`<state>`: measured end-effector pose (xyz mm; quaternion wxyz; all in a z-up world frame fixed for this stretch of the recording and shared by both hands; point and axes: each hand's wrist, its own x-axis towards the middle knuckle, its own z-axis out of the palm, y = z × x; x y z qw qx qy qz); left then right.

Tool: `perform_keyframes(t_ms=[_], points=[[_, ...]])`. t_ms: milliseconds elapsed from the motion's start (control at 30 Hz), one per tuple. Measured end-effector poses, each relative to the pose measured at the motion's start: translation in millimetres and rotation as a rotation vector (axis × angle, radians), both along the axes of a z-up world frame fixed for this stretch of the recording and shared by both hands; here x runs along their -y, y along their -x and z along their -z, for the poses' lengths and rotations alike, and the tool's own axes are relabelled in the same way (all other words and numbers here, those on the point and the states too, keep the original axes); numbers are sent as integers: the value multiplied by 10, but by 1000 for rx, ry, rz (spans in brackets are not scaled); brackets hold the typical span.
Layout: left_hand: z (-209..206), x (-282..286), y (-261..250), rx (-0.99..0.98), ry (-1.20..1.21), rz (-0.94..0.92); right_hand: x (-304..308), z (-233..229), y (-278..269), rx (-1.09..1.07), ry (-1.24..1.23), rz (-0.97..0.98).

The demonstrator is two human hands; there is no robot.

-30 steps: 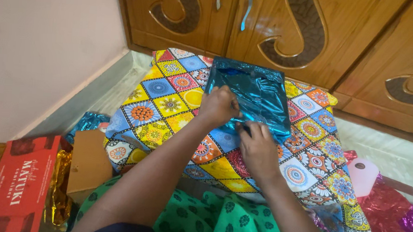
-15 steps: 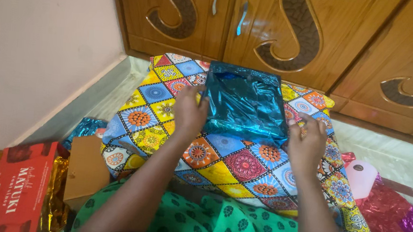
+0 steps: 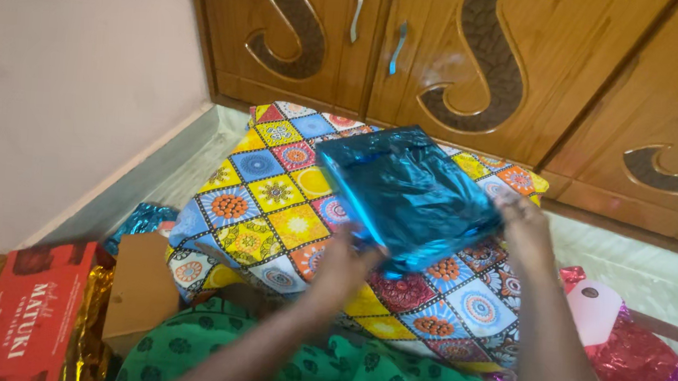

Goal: The person wraps a rectangular box with shiny blue wrapping paper. They fold the paper edges, smooth the surface, and secure the folds with tape. The wrapped box is then placed on the floor.

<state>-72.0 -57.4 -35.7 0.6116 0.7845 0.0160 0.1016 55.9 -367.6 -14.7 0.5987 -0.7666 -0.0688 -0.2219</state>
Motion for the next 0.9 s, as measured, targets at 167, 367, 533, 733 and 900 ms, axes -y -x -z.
perform_keyframes(t_ms=[167,367,533,733,900], points=[[-108,174,290,135,-250,64,28,-352,436,-82,496,463],[-566,-765,-1078,778,-571,-290,-226,-234,828,-556,-60,211],[-526,-791,-711,256,-505,-111,-246,-188,580,-425,-94,163],[-602,-655,-336,509,-674,-187,-494,-367,651,143,726,490],[-662,-572,-665,531,-985,151,-1171,-341,928,313,1102,196]])
